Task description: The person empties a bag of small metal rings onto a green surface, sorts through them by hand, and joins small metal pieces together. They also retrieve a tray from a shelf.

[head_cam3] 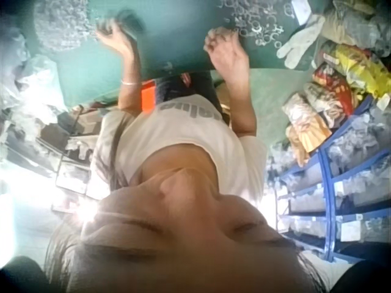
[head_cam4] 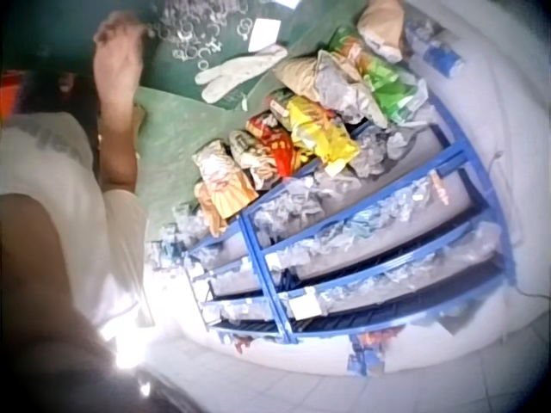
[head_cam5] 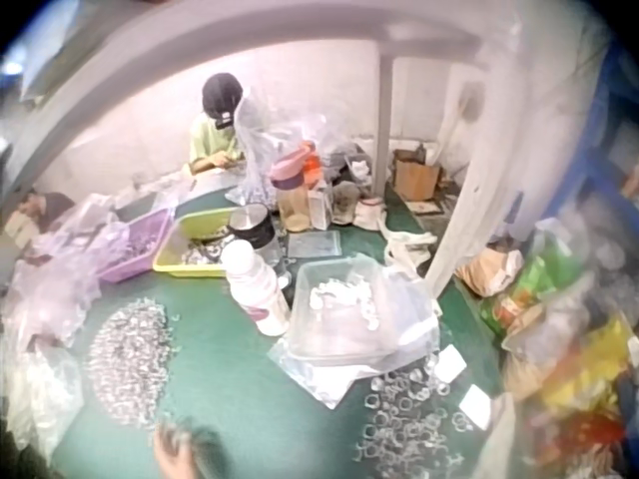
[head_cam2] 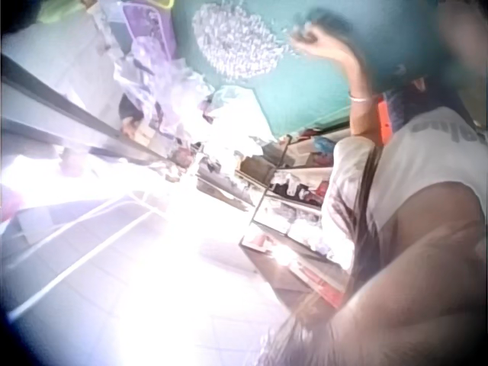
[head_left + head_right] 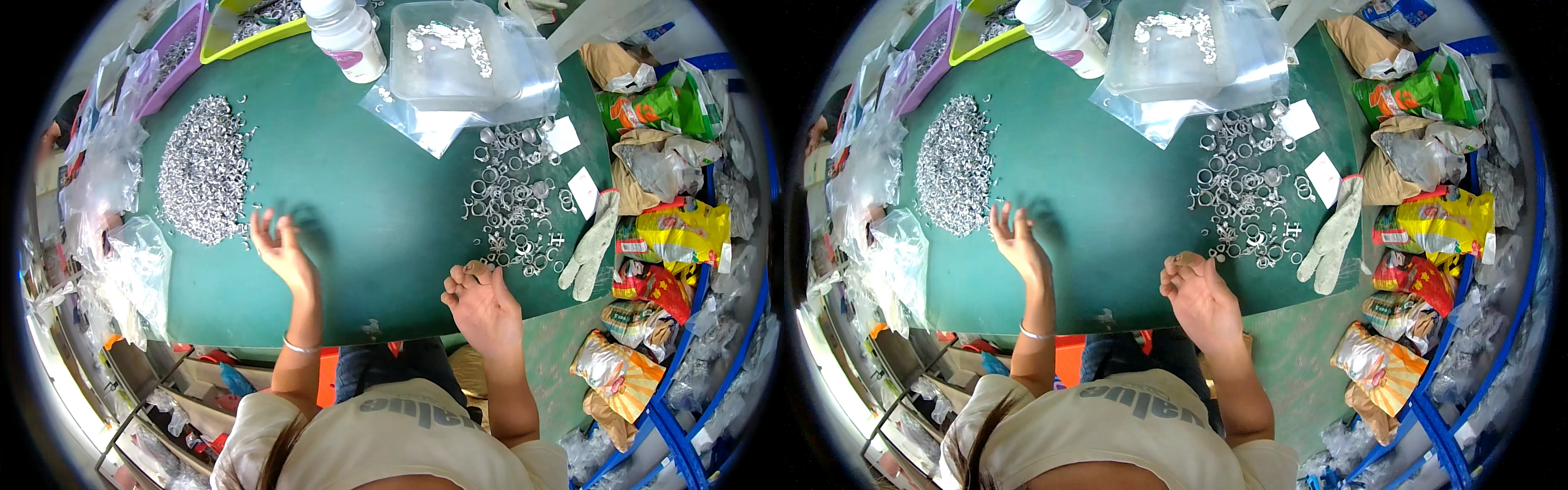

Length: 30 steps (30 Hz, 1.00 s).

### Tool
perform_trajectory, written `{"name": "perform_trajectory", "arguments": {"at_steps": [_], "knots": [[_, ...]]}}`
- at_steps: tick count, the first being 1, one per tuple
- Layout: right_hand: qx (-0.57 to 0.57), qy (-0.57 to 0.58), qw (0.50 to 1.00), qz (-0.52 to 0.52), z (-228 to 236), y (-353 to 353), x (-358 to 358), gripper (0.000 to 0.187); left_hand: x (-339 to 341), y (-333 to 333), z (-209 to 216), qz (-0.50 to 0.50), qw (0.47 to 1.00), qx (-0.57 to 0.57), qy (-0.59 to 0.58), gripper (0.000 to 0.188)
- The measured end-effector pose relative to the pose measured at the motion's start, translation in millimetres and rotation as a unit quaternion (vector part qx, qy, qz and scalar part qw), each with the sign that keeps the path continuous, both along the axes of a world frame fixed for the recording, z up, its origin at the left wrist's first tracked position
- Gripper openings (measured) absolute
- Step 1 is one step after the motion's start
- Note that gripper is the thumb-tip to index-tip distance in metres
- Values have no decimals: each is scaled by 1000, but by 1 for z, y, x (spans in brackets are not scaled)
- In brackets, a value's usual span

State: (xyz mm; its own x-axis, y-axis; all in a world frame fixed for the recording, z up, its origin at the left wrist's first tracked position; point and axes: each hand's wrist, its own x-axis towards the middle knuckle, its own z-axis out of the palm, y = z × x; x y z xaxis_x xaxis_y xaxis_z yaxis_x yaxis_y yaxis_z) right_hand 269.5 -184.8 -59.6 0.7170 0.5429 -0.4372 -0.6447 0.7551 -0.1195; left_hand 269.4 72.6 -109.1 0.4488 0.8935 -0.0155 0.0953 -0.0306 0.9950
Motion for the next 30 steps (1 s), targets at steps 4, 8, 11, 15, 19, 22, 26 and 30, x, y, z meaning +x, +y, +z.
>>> {"name": "perform_trajectory", "arguments": {"at_steps": [4, 8, 11, 15, 19, 22, 26, 30], "knots": [[0, -21, 1000, 21, 4, 7, -9, 43, -7, -62, 51, -514, 857, -39, 6, 42], [-14, -25, 998, 59, 13, 15, -18, 51, 1, -92, 78, -627, 748, -219, 16, 32], [-10, -6, 999, 51, 18, 15, -23, 53, -7, -96, 60, -640, 733, -230, 4, 23], [-6, -20, 999, 45, 20, 13, -26, 54, -6, -105, 56, -633, 745, -202, -59, 17], [0, -20, 999, 39, 15, 9, -31, 57, -7, -112, 61, -627, 758, -170, -58, 16], [-6, -38, 998, 48, 13, 6, -32, 59, -7, -117, 61, -624, 771, -110, -65, 17], [-9, 87, 996, 18, 6, 2, -45, 57, -12, -127, 48, -605, 787, -32, -117, 24], [-17, -32, 998, 41, 20, 5, -31, 52, -18, -131, 41, -606, 789, -51, -92, 31]]}}
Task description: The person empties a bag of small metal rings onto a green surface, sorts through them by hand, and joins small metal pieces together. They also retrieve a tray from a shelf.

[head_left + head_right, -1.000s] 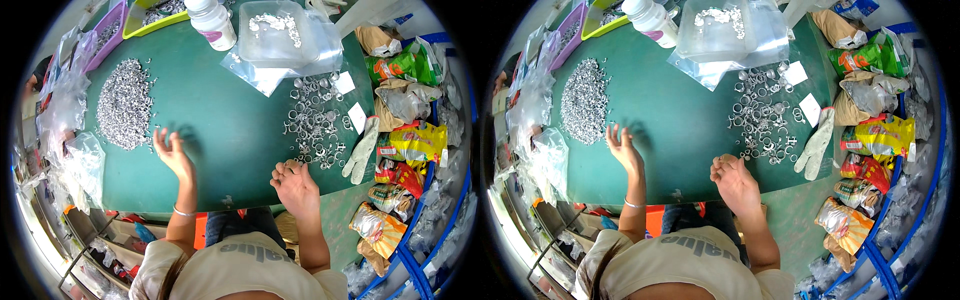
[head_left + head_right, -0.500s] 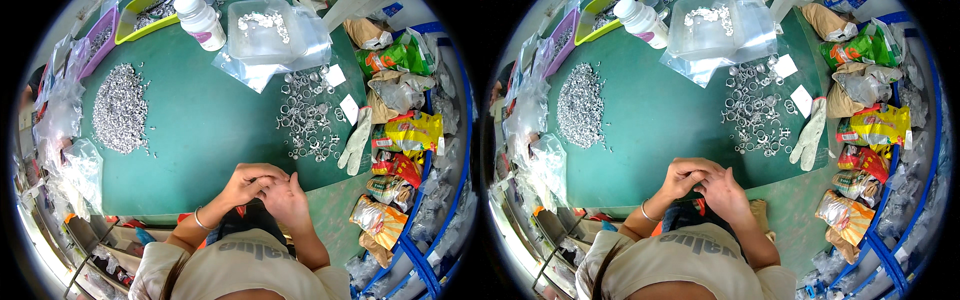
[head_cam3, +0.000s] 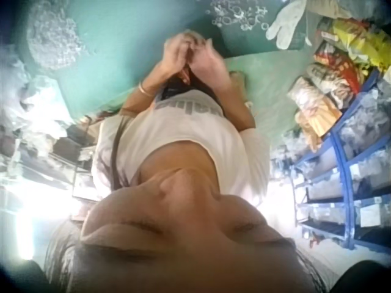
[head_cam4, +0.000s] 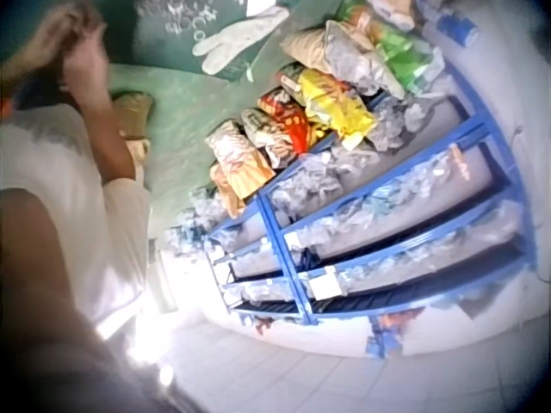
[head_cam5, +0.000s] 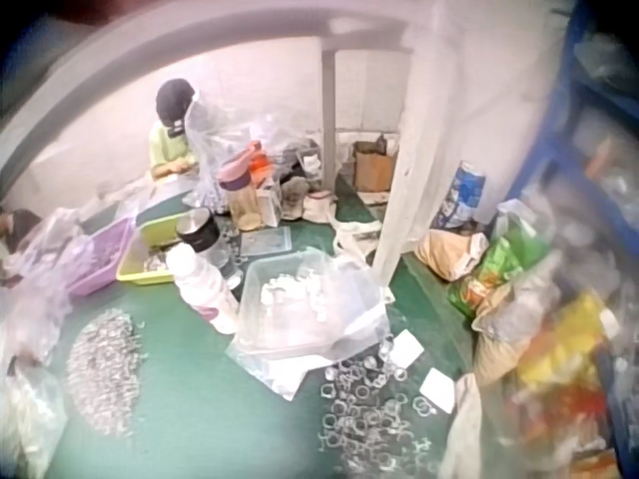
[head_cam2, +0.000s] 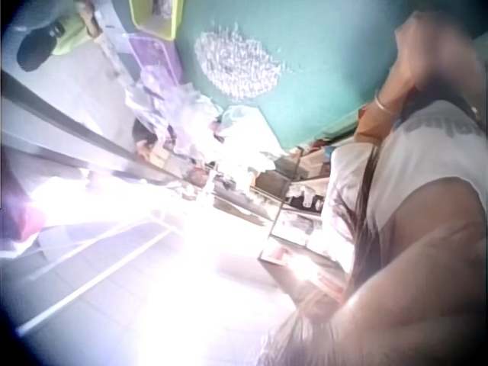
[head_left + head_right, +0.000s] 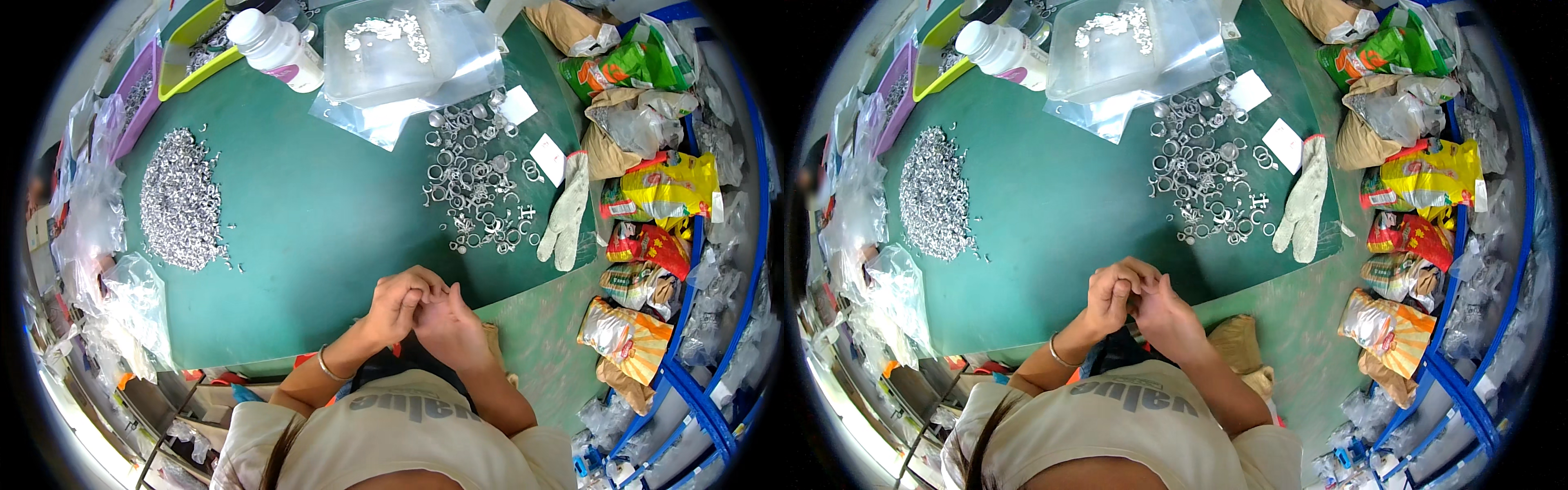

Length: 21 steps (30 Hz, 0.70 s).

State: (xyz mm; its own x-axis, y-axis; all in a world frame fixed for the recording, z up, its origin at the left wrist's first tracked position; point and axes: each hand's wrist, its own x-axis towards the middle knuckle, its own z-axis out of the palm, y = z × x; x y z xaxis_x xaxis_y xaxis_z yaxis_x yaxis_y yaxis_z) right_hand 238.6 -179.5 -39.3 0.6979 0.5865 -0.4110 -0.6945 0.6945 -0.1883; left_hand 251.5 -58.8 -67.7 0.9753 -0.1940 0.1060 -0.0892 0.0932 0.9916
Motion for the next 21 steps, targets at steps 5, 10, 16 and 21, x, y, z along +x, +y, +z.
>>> {"name": "perform_trajectory", "arguments": {"at_steps": [5, 10, 16, 21], "knots": [[-33, 7, 999, -24, -4, -1, -5, 51, -4, -4, -6, -6, 998, -52, 45, 29], [17, 6, 999, -44, -8, -6, -6, 61, 5, -6, 15, -9, 985, -90, 145, 14], [32, 24, 998, -55, 8, -3, -2, 65, 9, 4, 24, -65, 990, -61, 112, 25], [39, 19, 997, -57, 14, 0, -4, 66, 12, 7, 38, -44, 997, -25, 59, 23]]}}
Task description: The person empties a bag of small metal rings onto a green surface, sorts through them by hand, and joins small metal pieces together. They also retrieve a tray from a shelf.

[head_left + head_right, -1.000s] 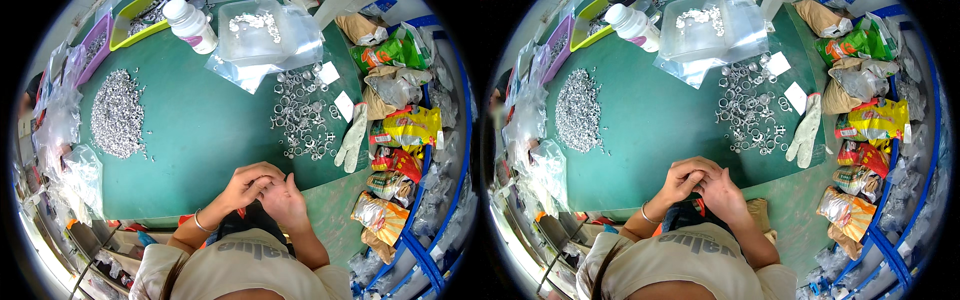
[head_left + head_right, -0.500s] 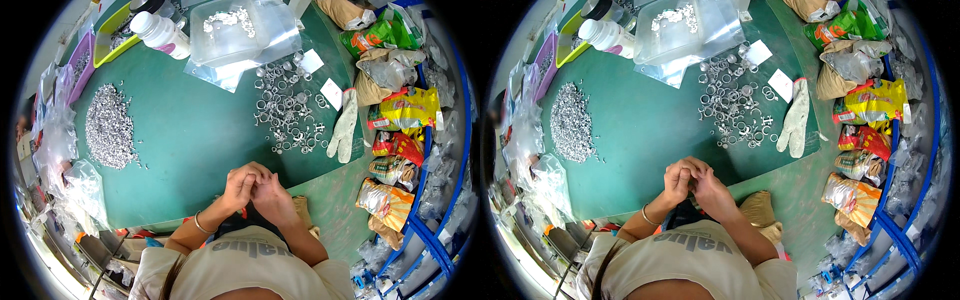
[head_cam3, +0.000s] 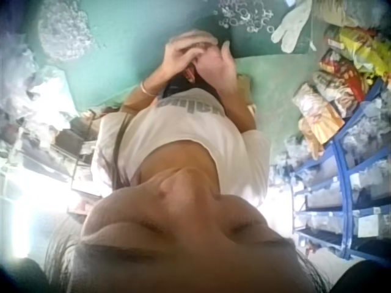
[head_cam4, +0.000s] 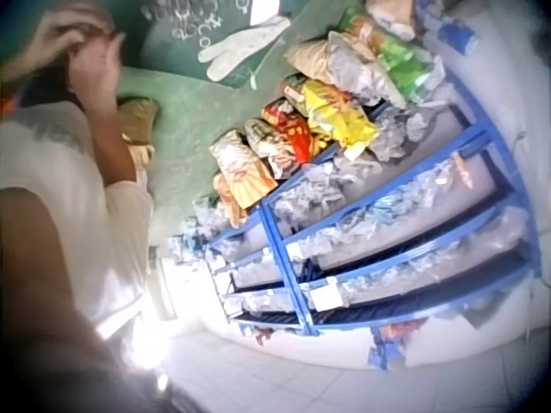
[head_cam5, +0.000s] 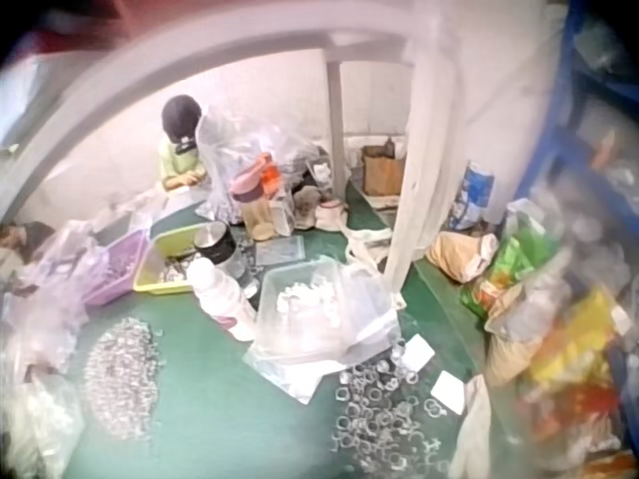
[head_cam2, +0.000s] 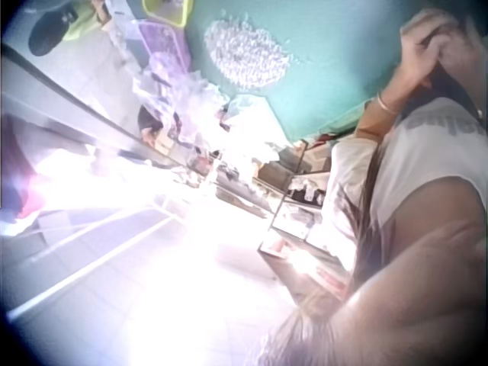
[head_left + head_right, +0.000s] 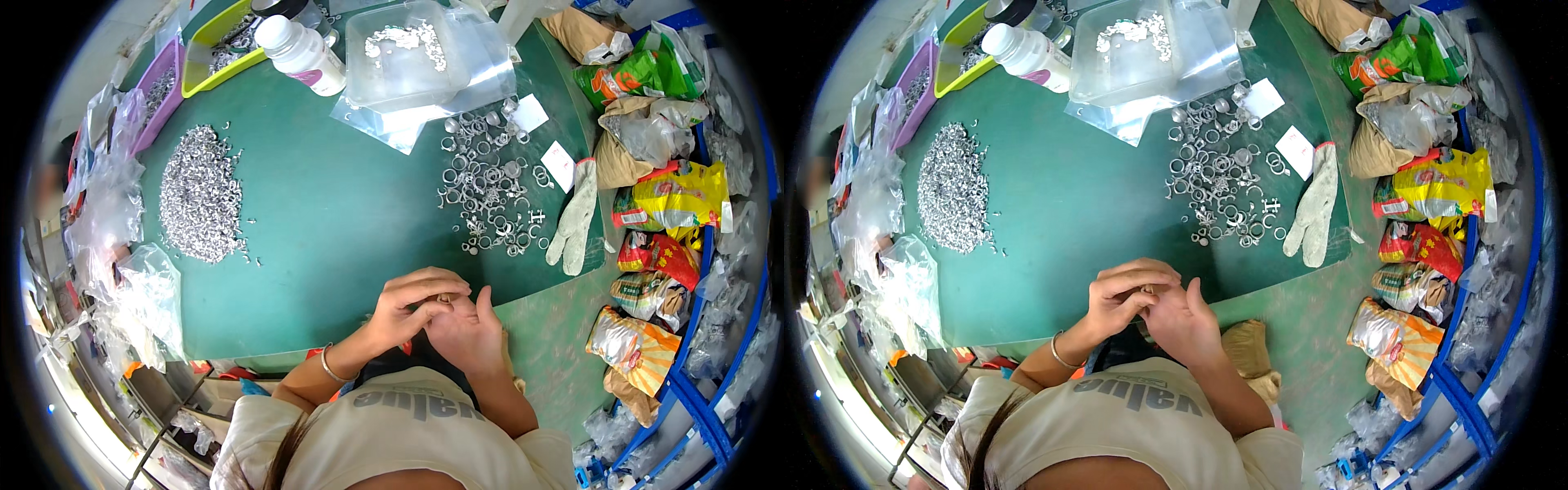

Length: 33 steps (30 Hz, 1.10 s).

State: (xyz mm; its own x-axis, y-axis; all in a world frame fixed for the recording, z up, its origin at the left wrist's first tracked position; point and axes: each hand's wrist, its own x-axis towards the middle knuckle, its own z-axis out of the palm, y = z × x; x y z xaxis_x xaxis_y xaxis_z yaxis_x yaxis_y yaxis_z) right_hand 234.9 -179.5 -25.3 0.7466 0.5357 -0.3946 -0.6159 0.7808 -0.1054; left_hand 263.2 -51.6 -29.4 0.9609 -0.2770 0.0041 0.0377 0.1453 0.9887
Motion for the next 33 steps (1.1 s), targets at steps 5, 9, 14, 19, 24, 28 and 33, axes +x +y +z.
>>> {"name": "perform_trajectory", "arguments": {"at_steps": [5, 9, 14, 19, 24, 28, 33], "knots": [[-19, -54, 998, 23, -9, -2, -7, 69, 2, 1, 8, 40, 992, 57, -109, 23], [-9, -82, 996, 18, -9, 1, -7, 68, 1, 3, 12, 57, 985, 76, -143, 25], [-5, -142, 990, 14, -9, 7, -2, 65, 1, 8, 13, 66, 981, 68, -171, 23], [-105, -134, 985, 34, 7, 14, 3, 61, 0, 15, 14, 63, 978, 43, -195, 19], [-99, -136, 985, 47, -2, 17, -4, 65, -3, 19, 23, 77, 975, 100, -184, 20], [-71, -128, 987, 67, -3, 23, -5, 66, -12, 17, 18, 125, 968, 116, -183, 31], [-77, -132, 984, 93, 6, 31, 0, 63, -19, 16, 9, 162, 968, 102, -160, 39]]}}
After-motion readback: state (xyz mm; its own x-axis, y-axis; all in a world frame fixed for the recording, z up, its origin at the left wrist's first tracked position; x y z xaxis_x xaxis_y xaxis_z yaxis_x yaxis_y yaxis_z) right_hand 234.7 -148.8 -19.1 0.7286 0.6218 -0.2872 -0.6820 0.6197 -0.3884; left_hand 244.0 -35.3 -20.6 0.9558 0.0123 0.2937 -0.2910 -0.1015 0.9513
